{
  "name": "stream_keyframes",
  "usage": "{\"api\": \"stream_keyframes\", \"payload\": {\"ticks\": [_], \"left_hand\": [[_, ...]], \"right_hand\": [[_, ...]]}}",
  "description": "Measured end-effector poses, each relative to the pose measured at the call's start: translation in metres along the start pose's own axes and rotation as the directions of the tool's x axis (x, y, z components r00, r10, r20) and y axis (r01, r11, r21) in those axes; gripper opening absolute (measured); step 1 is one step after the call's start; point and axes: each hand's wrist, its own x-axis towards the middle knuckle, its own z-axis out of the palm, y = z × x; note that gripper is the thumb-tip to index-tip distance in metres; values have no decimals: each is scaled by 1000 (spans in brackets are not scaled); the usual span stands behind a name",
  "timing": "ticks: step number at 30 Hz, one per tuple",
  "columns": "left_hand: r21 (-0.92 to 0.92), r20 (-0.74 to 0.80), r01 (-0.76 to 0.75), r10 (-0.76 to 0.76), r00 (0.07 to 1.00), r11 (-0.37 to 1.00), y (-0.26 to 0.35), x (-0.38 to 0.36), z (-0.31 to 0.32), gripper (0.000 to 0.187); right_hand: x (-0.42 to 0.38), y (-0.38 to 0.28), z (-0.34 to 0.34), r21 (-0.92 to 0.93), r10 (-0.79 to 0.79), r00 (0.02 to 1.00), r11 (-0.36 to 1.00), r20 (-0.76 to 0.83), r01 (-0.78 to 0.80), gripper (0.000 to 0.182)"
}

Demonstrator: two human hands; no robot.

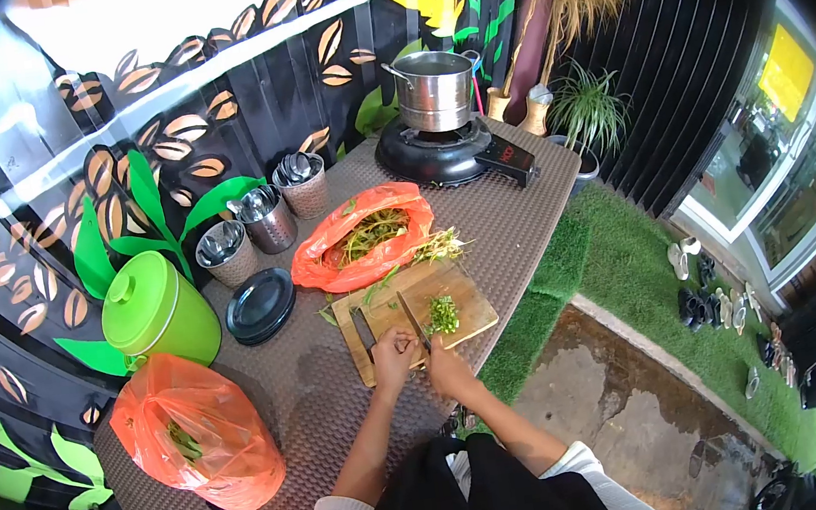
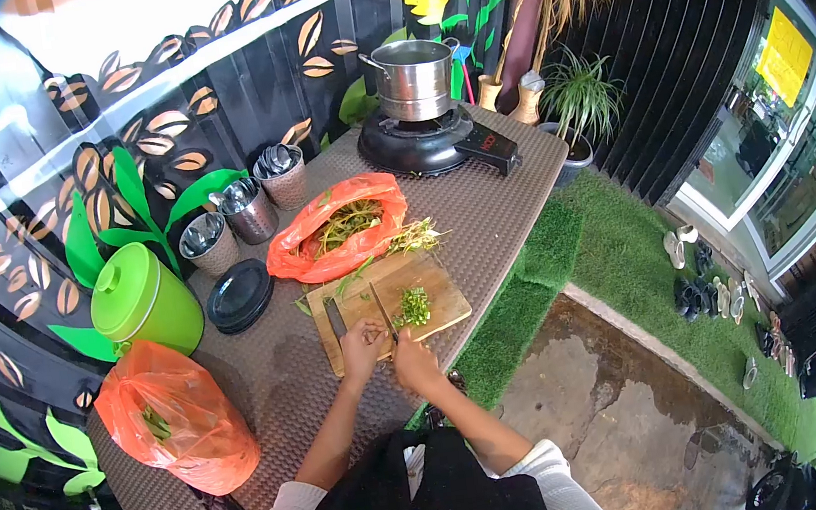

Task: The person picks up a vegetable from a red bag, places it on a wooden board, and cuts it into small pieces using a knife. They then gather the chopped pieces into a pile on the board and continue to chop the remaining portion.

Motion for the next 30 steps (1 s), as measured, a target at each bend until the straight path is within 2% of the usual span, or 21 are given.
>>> {"api": "stream_keyframes", "payload": {"ticks": [2,5,7,9,11,13,14,16,18,23,28,30], "left_hand": [[11,2,-31,31,1000,999,-3,1,-1,15],[14,-3,-77,77,997,997,-8,-1,1,15],[4,-9,-95,95,995,995,-7,-2,2,15],[28,-46,-130,131,990,991,-5,-3,2,14],[26,-34,-94,95,995,995,-4,-4,-1,14],[18,-18,-62,62,998,998,-2,-2,-1,14],[5,-20,-63,63,998,998,-1,-1,-2,14],[-7,-21,-63,63,998,998,0,0,-2,14],[-63,-38,-44,42,998,997,0,0,-1,14],[1,-40,-42,42,998,999,-3,-5,-2,14],[2,-14,-33,33,999,999,0,-5,-3,14],[-55,-46,-71,69,997,996,-4,-5,-1,12]], "right_hand": [[-3,-8,1,-14,49,999,999,-23,-49,33],[9,-11,-1,40,93,995,995,34,-94,35],[22,-2,-4,50,-25,999,998,35,23,35],[21,5,-5,65,-44,999,997,25,43,34],[13,3,-1,77,-65,998,995,18,64,34],[-5,-8,2,14,43,998,999,-44,-42,33],[-5,-12,1,11,43,998,999,-45,-43,33],[-5,-18,0,34,108,994,993,20,-109,34],[8,-12,4,67,109,994,992,23,-111,34],[10,-4,-7,62,-11,999,998,50,8,34],[-4,-16,0,40,58,998,997,25,-59,36],[3,-15,1,47,79,996,996,35,-80,36]]}}
